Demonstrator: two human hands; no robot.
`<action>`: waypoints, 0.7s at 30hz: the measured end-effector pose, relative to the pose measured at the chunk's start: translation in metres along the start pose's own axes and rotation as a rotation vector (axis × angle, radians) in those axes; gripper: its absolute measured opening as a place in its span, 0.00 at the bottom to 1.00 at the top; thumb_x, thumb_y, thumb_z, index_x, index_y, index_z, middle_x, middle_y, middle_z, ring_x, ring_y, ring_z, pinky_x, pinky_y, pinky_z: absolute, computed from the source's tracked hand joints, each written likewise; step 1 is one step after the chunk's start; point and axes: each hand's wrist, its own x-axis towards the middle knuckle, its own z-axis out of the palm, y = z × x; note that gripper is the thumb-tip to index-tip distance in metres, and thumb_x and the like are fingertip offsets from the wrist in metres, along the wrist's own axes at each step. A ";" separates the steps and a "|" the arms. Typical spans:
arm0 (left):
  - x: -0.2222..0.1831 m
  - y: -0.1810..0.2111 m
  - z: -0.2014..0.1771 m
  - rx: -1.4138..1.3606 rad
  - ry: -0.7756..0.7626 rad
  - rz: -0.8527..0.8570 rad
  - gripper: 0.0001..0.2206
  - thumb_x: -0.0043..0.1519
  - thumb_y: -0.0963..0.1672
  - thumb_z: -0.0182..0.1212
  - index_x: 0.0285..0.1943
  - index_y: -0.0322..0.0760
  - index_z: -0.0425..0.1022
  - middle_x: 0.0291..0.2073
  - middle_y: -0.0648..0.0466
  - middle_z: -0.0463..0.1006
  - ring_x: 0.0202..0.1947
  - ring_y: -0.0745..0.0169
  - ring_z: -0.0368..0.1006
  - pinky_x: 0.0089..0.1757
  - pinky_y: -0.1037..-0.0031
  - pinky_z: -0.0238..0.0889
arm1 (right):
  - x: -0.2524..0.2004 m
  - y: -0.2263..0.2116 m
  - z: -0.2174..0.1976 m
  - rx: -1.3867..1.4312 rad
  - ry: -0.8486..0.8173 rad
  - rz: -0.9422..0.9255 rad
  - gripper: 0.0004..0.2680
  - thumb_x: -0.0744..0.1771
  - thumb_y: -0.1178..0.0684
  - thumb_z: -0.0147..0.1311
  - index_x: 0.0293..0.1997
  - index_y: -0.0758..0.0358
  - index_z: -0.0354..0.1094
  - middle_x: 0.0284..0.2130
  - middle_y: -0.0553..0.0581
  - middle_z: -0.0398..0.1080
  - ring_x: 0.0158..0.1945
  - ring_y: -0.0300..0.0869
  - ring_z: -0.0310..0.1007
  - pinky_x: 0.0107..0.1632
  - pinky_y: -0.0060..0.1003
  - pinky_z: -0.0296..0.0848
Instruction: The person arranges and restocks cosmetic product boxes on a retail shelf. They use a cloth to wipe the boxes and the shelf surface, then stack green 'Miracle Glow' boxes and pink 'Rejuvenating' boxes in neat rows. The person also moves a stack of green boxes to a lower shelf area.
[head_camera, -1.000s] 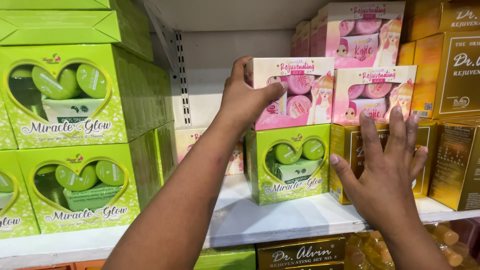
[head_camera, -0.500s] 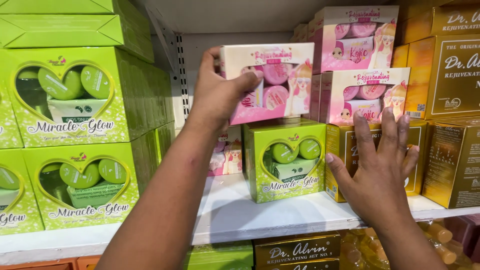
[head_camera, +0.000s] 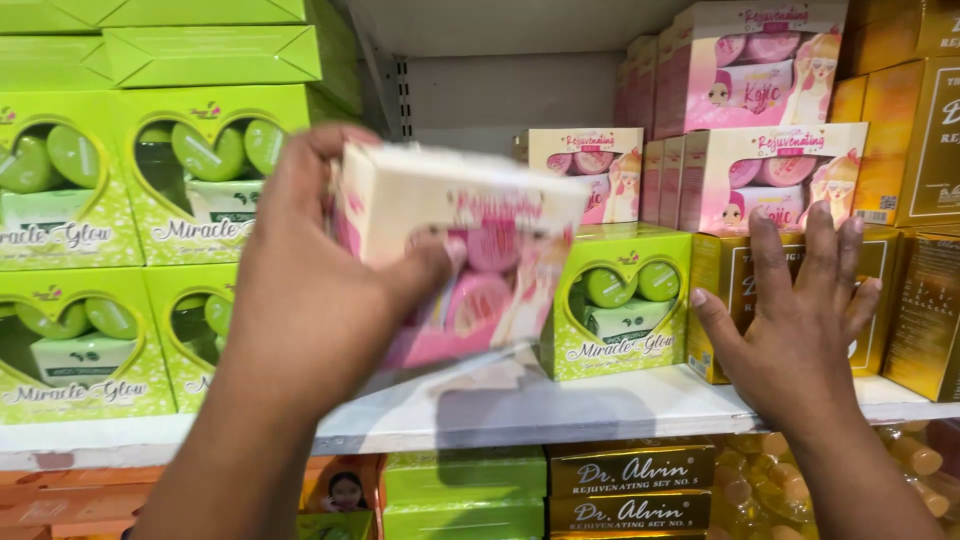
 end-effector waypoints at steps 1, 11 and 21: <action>-0.010 0.000 -0.003 0.032 -0.036 -0.068 0.31 0.48 0.40 0.72 0.61 0.39 0.63 0.45 0.53 0.81 0.43 0.66 0.82 0.46 0.75 0.75 | 0.000 0.000 0.000 -0.007 0.003 -0.007 0.33 0.63 0.37 0.56 0.78 0.48 0.48 0.78 0.67 0.32 0.82 0.61 0.19 0.70 0.78 0.30; -0.035 -0.048 0.008 -0.143 -0.153 -0.425 0.35 0.43 0.41 0.74 0.62 0.40 0.61 0.46 0.47 0.81 0.45 0.60 0.80 0.45 0.70 0.74 | -0.001 0.001 0.002 -0.032 -0.004 0.003 0.34 0.63 0.37 0.56 0.79 0.50 0.47 0.79 0.68 0.32 0.82 0.61 0.19 0.71 0.78 0.31; 0.007 -0.061 0.028 0.869 -0.374 0.409 0.42 0.42 0.43 0.72 0.71 0.35 0.59 0.66 0.30 0.63 0.69 0.26 0.52 0.61 0.39 0.46 | 0.000 0.001 0.000 -0.031 -0.021 0.020 0.34 0.63 0.36 0.56 0.79 0.48 0.45 0.78 0.68 0.30 0.82 0.61 0.18 0.70 0.77 0.30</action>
